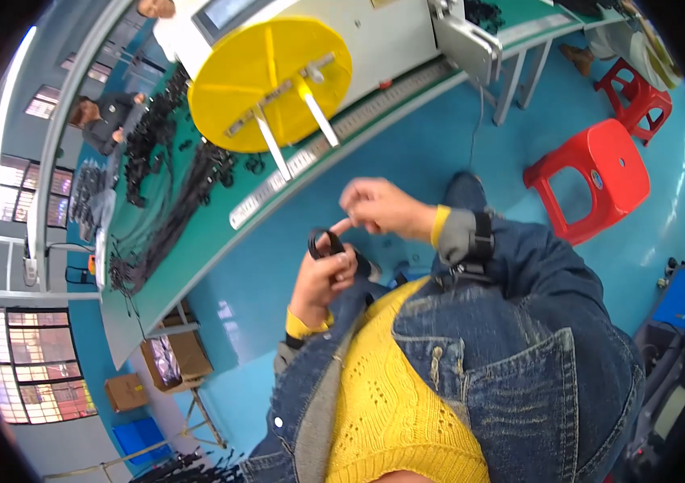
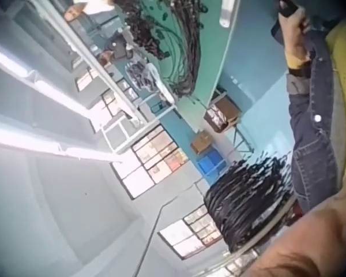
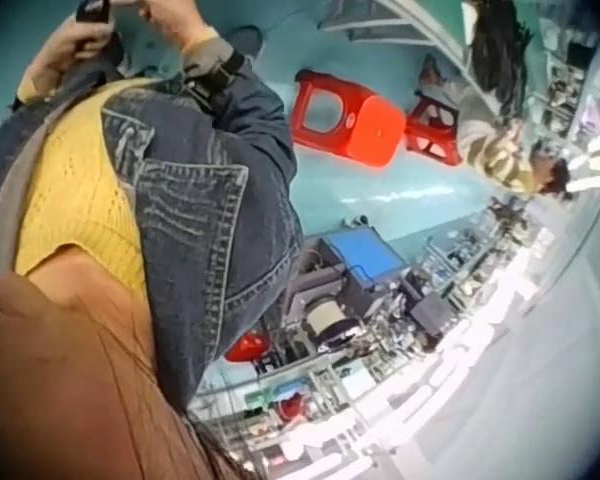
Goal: The person picks up a cable, winds it around the spindles of a machine, and removes the coiled cable. They then secure the coiled cable with a tie and repeat the process.
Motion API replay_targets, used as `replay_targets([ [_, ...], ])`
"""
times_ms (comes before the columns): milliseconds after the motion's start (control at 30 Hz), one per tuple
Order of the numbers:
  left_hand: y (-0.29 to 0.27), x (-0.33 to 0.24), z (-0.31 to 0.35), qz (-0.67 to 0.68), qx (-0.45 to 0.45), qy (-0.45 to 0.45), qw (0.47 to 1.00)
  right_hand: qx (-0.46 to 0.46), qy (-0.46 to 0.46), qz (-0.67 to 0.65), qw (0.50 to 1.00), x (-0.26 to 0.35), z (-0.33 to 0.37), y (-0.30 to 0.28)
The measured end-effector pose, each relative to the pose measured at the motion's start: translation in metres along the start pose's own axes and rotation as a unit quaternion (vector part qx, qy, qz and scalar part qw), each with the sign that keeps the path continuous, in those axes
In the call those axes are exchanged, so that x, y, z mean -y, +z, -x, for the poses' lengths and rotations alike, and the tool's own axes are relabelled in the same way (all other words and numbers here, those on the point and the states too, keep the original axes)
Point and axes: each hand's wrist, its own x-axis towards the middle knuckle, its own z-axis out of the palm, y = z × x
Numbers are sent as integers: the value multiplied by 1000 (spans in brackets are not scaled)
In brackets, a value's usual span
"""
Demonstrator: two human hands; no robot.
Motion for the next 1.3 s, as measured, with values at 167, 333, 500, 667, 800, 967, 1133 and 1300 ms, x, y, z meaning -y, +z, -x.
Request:
replay_targets([
  [167, -13, -9, -5, 0, 100, -144, 985, 165, -145, 567, 794, 53, 0, 35],
  [333, 2, 6, -10, -40, -50, 67, 996, 15, -116, 512, 851, 23, -5, 17],
  [500, -6, 20, -6, -119, -135, 152, 972, -69, -153, 482, 860, 7, -3, 14],
  [667, -15, 17, -6, -10, -48, 125, 991, -34, -124, 376, 918, 11, -5, 15],
  [800, -2, 14, -8, -19, -96, 126, 987, -51, -120, 413, 901, 7, -4, 14],
  [967, 2, -13, -5, -149, -38, 38, 987, 1, -164, 424, 891, 13, -3, 27],
  [1133, -17, 12, -12, -236, 0, -111, 965, 96, -113, 718, 680, 18, 5, 28],
  [1300, -11, 23, -13, -7, 8, -71, 997, 71, -145, 681, 714, 18, 3, 28],
])
